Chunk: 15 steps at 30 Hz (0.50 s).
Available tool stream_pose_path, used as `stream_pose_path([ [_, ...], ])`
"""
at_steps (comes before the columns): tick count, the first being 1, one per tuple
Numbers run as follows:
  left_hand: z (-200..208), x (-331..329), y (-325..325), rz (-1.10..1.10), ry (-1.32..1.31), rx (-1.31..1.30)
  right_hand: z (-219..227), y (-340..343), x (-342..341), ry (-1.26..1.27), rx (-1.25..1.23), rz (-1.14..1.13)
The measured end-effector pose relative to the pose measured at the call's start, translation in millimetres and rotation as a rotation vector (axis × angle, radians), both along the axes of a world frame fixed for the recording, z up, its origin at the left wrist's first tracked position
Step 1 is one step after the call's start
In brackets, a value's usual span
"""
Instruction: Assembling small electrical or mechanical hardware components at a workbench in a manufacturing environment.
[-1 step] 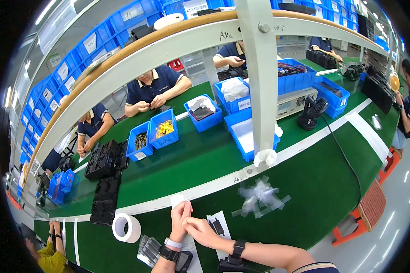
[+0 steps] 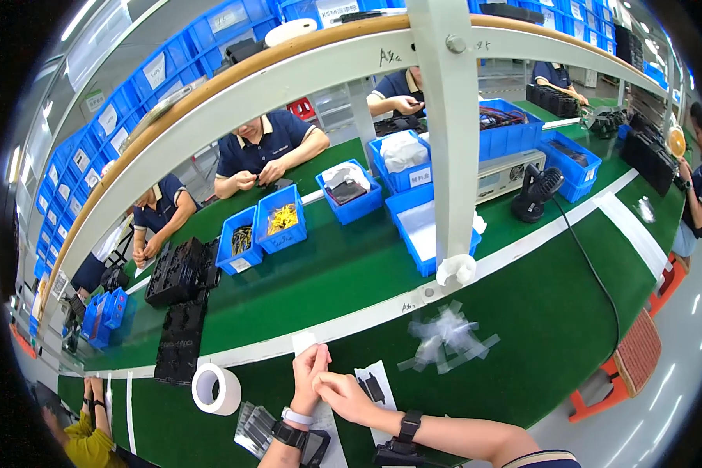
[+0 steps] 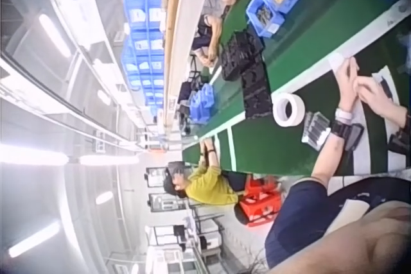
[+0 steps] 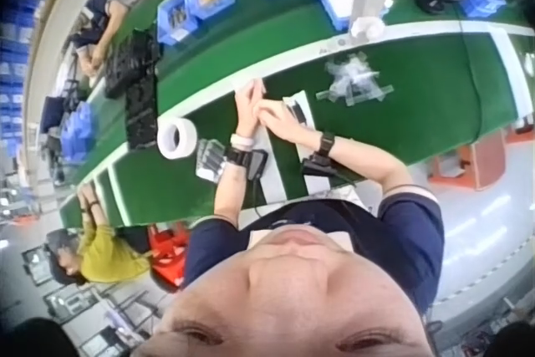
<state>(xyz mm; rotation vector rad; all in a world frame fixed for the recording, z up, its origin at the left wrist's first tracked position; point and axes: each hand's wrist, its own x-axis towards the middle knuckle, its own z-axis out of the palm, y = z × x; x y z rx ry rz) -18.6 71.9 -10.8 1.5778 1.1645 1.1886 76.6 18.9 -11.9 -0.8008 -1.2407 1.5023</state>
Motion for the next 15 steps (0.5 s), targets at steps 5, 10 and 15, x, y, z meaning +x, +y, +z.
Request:
stream_pose_path([
  [5, 4.2, -0.5, 2.2, -0.018, 0.052, -0.063, -0.2, 2.1, 0.9, -0.015, 0.025, -0.033],
  [10, 1.8, -1.1, 1.4, -0.033, 0.029, -0.068, -0.2, 1.4, 0.9, -0.025, 0.003, -0.022],
  [15, 6.7, 0.3, 0.7, -0.037, 0.068, -0.033, -1.8, 1.6, 2.2, -0.01, 0.004, -0.032],
])
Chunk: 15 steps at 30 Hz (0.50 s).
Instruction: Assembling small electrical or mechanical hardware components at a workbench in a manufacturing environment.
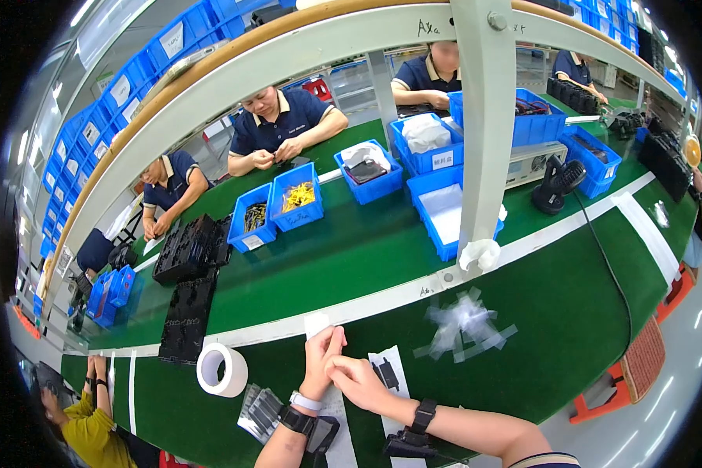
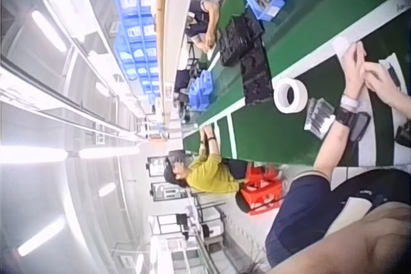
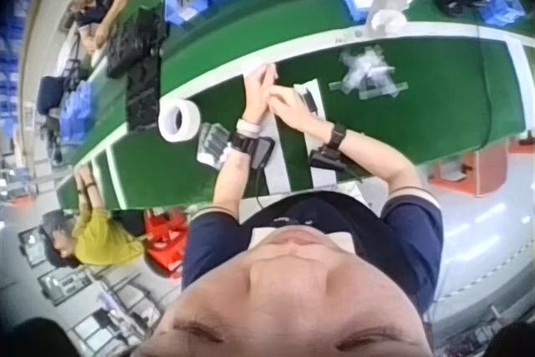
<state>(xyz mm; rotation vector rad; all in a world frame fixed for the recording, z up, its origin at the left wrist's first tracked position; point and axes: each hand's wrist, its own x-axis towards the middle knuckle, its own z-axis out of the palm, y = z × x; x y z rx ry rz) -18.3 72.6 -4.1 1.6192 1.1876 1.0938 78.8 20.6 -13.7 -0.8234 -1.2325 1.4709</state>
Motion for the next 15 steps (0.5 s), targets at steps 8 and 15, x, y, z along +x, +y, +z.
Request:
stream_pose_path([
  [8, -4.6, -0.3, 0.3, 0.001, -0.039, -0.031, 4.5, -1.2, 3.2, -0.078, 0.029, -0.008],
  [15, -2.4, 1.9, 1.9, -0.007, -0.029, -0.019, 1.9, 0.7, 2.4, -0.119, 0.077, -0.038],
])
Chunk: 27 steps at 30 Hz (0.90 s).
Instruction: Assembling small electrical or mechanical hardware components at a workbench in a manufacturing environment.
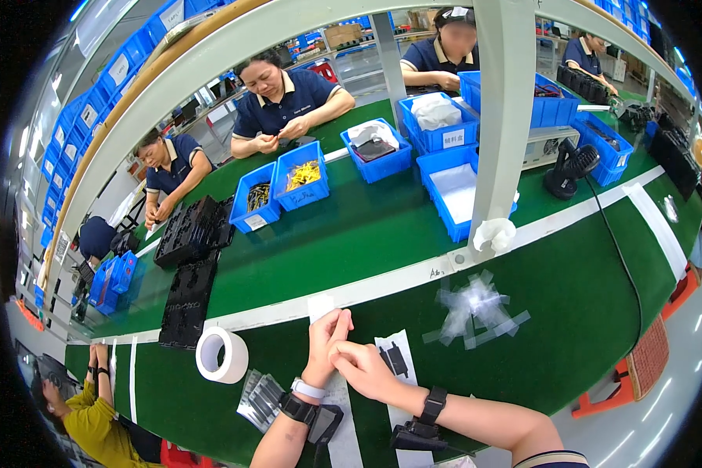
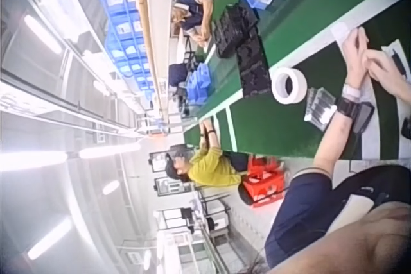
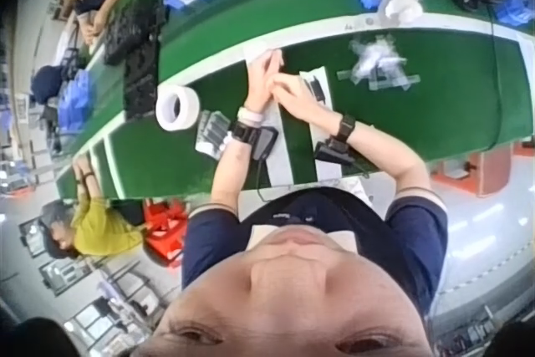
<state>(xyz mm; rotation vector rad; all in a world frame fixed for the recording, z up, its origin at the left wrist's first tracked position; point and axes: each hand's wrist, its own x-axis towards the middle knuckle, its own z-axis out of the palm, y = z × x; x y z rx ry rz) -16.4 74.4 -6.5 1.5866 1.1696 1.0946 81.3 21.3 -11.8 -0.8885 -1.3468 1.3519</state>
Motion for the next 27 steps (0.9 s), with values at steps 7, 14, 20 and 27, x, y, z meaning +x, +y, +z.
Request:
stream_pose_path([
  [7, -6.9, -1.8, 1.9, -0.004, -0.01, 0.04, -2.3, 0.5, -1.6, 0.015, 0.005, 0.002],
  [14, -2.2, -1.3, 0.0, 0.007, 0.025, 0.036, -3.4, -0.1, -2.4, 0.021, -0.016, 0.01],
  [20, -5.1, -2.0, 1.6, 0.013, 0.038, 0.026, 0.3, 0.1, -1.3, 0.006, -0.005, 0.004],
  [27, -3.3, -1.5, 0.7, 0.009, 0.029, 0.001, -0.1, -0.3, -1.1, -0.004, 0.001, 0.001],
])
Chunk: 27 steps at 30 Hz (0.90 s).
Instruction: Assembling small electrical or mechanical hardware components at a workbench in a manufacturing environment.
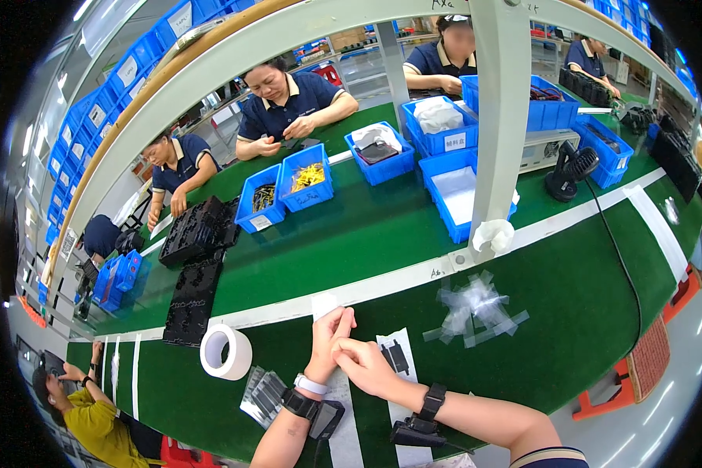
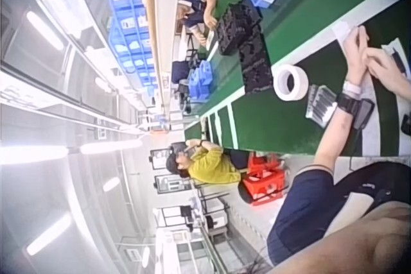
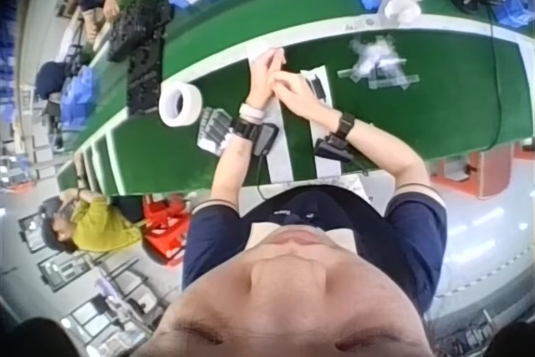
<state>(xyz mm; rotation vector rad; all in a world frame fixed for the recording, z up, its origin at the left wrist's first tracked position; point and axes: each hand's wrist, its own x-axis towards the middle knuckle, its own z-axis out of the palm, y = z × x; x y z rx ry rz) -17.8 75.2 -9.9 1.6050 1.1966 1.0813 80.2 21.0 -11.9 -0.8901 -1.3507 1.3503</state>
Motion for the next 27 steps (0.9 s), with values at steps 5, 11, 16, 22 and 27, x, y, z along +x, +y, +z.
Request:
stream_pose_path([
  [5, -0.7, -0.7, 0.2, -0.01, 0.0, -0.005, 0.9, 0.4, 0.4, -0.001, -0.004, 0.003],
  [11, -0.7, -1.4, 0.0, -0.013, 0.009, -0.008, -2.5, -0.1, -1.1, 0.001, 0.008, -0.012],
  [16, 0.9, -0.7, -1.0, -0.009, 0.027, 0.022, -1.8, -0.7, -1.2, 0.005, 0.003, -0.011],
  [22, -0.7, 0.2, -0.6, -0.021, -0.013, -0.019, -2.1, -0.3, 0.3, -0.004, 0.006, -0.01],
  [27, 1.8, -0.6, 0.8, -0.002, 0.022, -0.002, -1.3, 1.2, -1.6, -0.013, 0.026, -0.02],
])
